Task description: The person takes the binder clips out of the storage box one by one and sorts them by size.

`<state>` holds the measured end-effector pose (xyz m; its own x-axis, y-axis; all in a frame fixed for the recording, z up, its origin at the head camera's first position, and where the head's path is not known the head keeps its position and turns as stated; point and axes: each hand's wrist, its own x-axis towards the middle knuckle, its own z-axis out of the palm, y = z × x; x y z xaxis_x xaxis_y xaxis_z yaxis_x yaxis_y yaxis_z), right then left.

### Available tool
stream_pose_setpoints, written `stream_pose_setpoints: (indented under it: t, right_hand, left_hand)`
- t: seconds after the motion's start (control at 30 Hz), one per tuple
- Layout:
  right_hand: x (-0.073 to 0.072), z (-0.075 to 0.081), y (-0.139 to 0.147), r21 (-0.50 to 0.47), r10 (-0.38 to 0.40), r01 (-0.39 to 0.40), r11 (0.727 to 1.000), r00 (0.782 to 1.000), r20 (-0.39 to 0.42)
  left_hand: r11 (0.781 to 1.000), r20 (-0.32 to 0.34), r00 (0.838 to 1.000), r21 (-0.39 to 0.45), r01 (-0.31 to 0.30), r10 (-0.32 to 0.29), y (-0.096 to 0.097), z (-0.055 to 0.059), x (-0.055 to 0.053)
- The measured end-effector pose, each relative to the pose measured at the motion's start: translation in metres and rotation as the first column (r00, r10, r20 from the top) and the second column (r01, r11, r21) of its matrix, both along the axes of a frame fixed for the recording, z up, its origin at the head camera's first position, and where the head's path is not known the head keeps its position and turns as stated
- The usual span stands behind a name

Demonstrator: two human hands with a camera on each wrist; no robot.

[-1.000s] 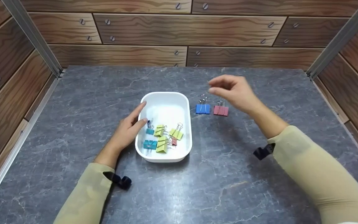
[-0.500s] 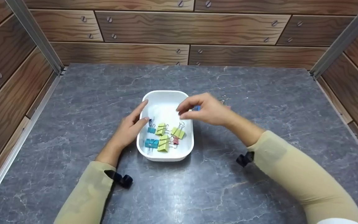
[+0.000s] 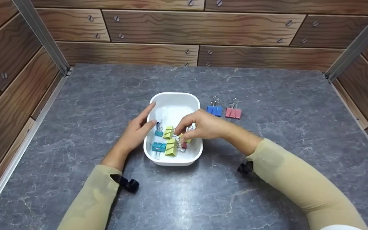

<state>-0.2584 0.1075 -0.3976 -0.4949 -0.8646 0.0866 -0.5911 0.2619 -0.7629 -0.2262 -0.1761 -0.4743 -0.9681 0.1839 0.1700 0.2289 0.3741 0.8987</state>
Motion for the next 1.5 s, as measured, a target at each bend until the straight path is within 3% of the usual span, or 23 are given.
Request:
stream_pose_setpoints:
  t: [0.47,1.03,1.5]
  right_hand:
    - [0.001,-0.009,0.000,0.046,0.092,-0.088,0.995,0.992,-0.083]
    - [0.005,-0.014,-0.003,0.135,0.067,-0.045,0.990,0.984,-0.166]
    - [0.006,-0.016,-0.006,0.120,0.071,-0.048,0.992,0.979,-0.193]
  left_hand:
    - [1.000,-0.019,1.000,0.006,0.008,-0.008,0.002,0.000,0.001]
    - [1.000,-0.019,1.000,0.002,0.011,-0.011,0.001,0.000,0.000]
    - [1.000,-0.012,1.000,-0.001,0.001,-0.001,0.001,0.001,0.001]
